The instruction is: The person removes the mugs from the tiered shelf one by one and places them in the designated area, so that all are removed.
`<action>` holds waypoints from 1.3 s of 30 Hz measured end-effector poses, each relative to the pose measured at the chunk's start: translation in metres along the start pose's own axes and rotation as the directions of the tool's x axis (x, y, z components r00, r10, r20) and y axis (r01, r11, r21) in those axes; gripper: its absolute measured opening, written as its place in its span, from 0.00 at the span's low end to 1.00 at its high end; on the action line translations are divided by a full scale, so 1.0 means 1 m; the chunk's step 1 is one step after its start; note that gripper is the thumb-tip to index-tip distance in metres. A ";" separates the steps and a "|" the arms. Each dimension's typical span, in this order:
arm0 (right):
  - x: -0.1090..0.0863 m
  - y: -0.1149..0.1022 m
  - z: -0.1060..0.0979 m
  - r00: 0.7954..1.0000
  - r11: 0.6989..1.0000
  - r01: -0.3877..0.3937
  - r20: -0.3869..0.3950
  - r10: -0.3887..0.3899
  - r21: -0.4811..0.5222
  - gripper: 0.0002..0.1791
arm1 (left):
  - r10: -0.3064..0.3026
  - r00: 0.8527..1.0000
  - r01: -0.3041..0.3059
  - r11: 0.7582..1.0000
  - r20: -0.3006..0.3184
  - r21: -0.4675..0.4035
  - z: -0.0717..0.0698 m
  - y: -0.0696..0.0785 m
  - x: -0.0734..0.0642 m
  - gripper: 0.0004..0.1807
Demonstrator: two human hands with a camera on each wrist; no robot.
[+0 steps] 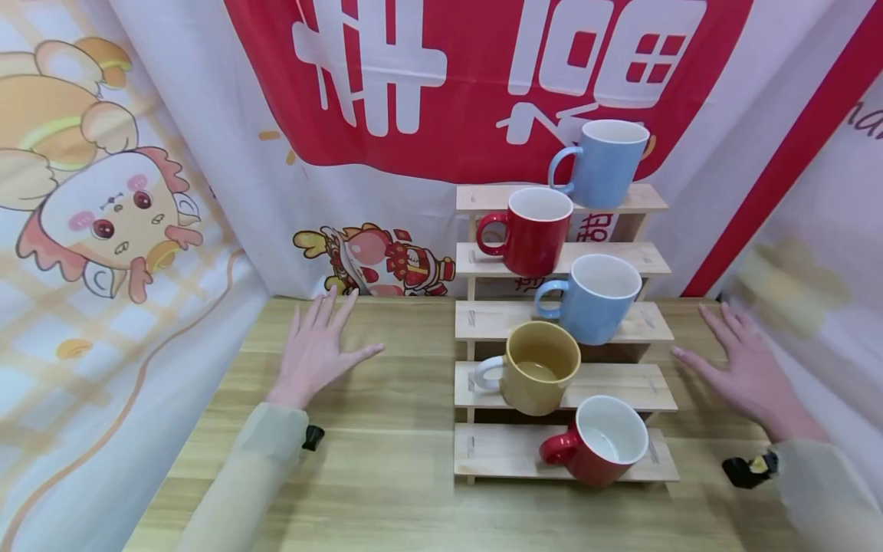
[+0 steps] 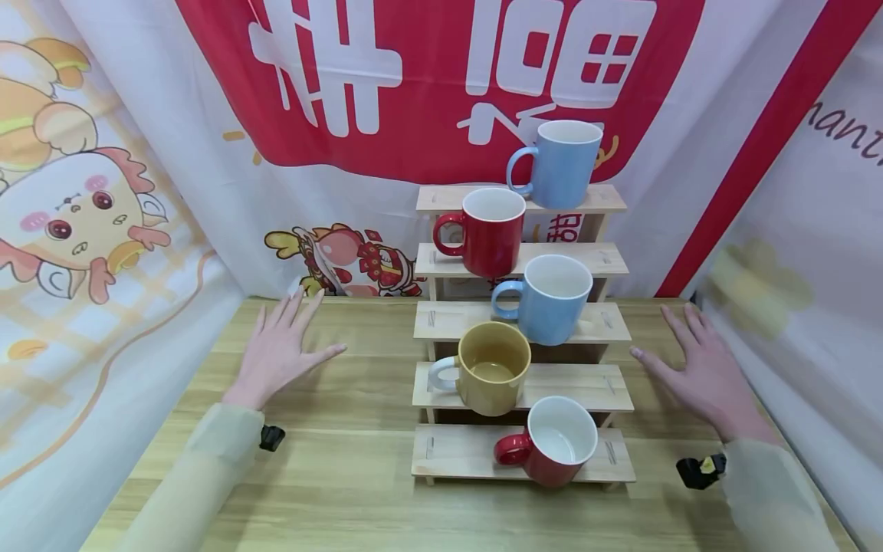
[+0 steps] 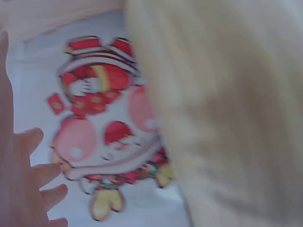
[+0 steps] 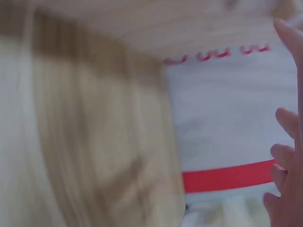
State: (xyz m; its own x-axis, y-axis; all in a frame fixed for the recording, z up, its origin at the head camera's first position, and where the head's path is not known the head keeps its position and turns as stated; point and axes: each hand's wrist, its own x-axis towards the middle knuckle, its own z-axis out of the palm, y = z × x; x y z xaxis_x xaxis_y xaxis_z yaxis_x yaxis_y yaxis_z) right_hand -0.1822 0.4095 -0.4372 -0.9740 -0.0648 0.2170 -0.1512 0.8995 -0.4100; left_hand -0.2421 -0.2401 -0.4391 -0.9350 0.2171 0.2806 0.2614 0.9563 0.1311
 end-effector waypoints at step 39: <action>-0.046 -0.053 0.043 0.924 0.586 -0.374 0.236 0.300 0.719 0.15 | -0.017 0.989 -0.104 0.639 -0.149 -0.762 -0.142 0.184 0.134 0.45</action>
State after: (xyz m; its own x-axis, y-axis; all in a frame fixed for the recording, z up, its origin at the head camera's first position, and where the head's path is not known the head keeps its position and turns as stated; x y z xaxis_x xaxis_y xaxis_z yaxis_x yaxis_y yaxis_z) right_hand -0.1367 0.3461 -0.4640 -0.9854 0.1081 -0.1317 0.1545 0.2407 -0.9582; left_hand -0.2849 -0.0632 -0.2423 -0.8929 0.1692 0.4172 0.4473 0.4390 0.7792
